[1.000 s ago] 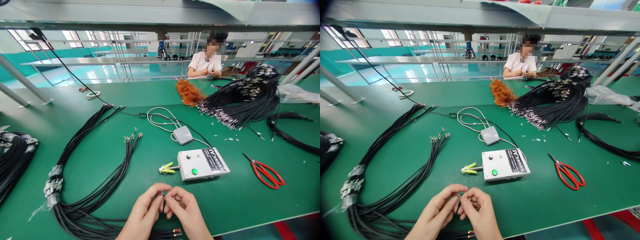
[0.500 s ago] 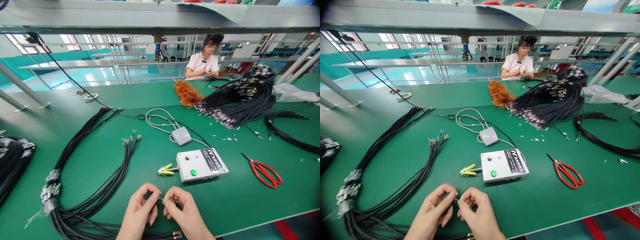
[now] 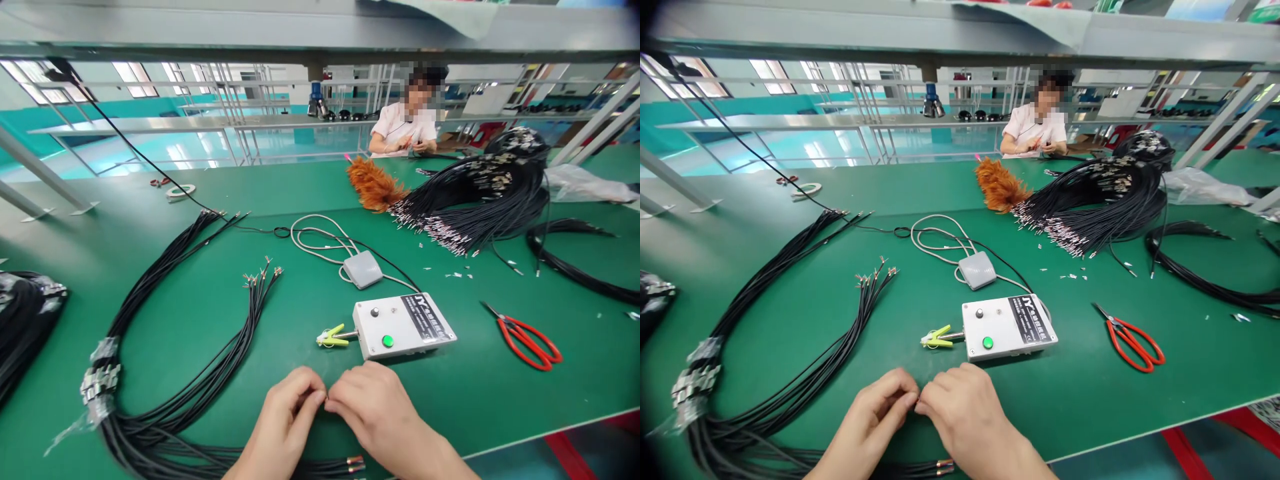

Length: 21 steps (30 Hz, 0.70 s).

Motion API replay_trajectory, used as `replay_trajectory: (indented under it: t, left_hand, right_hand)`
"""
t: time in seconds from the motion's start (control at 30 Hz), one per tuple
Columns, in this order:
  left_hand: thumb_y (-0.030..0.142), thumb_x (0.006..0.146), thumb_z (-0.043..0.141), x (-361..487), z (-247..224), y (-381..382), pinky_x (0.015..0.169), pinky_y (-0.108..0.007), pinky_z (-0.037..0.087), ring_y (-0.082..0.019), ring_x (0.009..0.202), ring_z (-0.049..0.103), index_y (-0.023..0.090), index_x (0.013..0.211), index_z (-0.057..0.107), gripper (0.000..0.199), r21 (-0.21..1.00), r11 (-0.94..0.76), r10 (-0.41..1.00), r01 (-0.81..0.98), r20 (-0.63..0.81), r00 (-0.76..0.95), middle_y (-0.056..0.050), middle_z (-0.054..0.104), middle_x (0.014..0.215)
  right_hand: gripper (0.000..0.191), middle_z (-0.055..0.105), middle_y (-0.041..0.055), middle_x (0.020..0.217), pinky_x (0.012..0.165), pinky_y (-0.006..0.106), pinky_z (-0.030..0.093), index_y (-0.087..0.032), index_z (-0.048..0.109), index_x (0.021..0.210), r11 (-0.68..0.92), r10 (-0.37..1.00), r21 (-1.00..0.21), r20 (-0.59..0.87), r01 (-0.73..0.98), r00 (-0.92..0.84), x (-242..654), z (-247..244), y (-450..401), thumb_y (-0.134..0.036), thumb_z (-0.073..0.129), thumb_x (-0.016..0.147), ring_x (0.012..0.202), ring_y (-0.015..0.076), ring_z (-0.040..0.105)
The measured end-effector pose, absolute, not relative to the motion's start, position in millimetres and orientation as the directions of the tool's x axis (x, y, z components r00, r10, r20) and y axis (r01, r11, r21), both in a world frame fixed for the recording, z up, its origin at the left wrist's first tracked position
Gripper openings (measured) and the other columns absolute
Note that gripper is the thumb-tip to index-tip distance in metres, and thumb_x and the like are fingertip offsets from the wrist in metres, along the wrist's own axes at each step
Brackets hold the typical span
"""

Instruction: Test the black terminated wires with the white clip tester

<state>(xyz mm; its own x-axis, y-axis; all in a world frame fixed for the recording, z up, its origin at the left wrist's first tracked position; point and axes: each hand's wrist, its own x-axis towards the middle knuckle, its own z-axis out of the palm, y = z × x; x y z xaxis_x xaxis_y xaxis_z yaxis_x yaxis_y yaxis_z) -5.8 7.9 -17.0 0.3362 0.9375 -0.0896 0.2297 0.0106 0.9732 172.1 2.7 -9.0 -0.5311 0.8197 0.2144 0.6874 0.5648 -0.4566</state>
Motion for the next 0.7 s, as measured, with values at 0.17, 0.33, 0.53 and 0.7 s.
replay_trajectory:
  t: [0.17, 0.33, 0.53, 0.7]
  left_hand:
    - [0.042, 0.087, 0.057, -10.7, -13.3, 19.9, 0.049, -0.022, 0.030, -0.011, 0.053, 0.038, 0.018, 0.069, 0.055, 0.031, 0.980, 0.085, 0.937, 0.182, -0.141, 0.321, 0.004, 0.043, 0.060]
    - [0.055, 0.077, 0.064, -10.1, -17.1, 46.6, 0.042, -0.018, 0.019, -0.006, 0.044, 0.027, 0.019, 0.070, 0.049, 0.039, 0.977, 0.209, 0.953, 0.034, -0.211, 0.216, 0.010, 0.034, 0.055]
    - [0.048, 0.077, 0.062, -7.5, -28.5, 67.1, 0.042, -0.018, 0.022, -0.006, 0.043, 0.032, 0.019, 0.069, 0.046, 0.034, 0.984, 0.161, 0.968, 0.081, -0.174, 0.183, 0.009, 0.039, 0.056]
    - [0.041, 0.080, 0.058, -5.8, -37.8, 72.7, 0.043, -0.019, 0.024, -0.008, 0.045, 0.034, 0.019, 0.070, 0.049, 0.026, 0.982, 0.125, 0.971, 0.138, -0.150, 0.186, 0.008, 0.040, 0.055]
  right_hand:
    - [0.016, 0.070, 0.0000, 0.077, 0.066, 0.032, 0.031, -0.021, 0.065, 0.082, 0.671, 0.739, -0.270, 0.320, 0.691, -0.593, 187.9, 3.6, 23.8, -0.024, 0.055, 0.095, 0.074, 0.0163, 0.059]
    - [0.026, 0.070, 0.0059, 0.100, 0.079, 0.036, 0.034, -0.018, 0.065, 0.097, 0.514, 0.839, -0.065, 0.248, 0.855, -0.485, 176.3, 8.5, 59.0, -0.031, 0.076, 0.079, 0.095, 0.0234, 0.058]
    - [0.010, 0.068, 0.0049, 0.074, 0.073, 0.037, 0.031, -0.017, 0.066, 0.073, 0.486, 0.860, 0.029, 0.165, 0.874, -0.484, 161.4, 0.2, 76.4, -0.017, 0.072, 0.080, 0.079, 0.0227, 0.057]
    - [0.012, 0.067, 0.0031, 0.073, 0.074, 0.035, 0.030, -0.019, 0.066, 0.071, 0.505, 0.852, 0.029, 0.148, 0.863, -0.503, 165.5, 1.7, 75.8, -0.017, 0.070, 0.083, 0.078, 0.0204, 0.056]
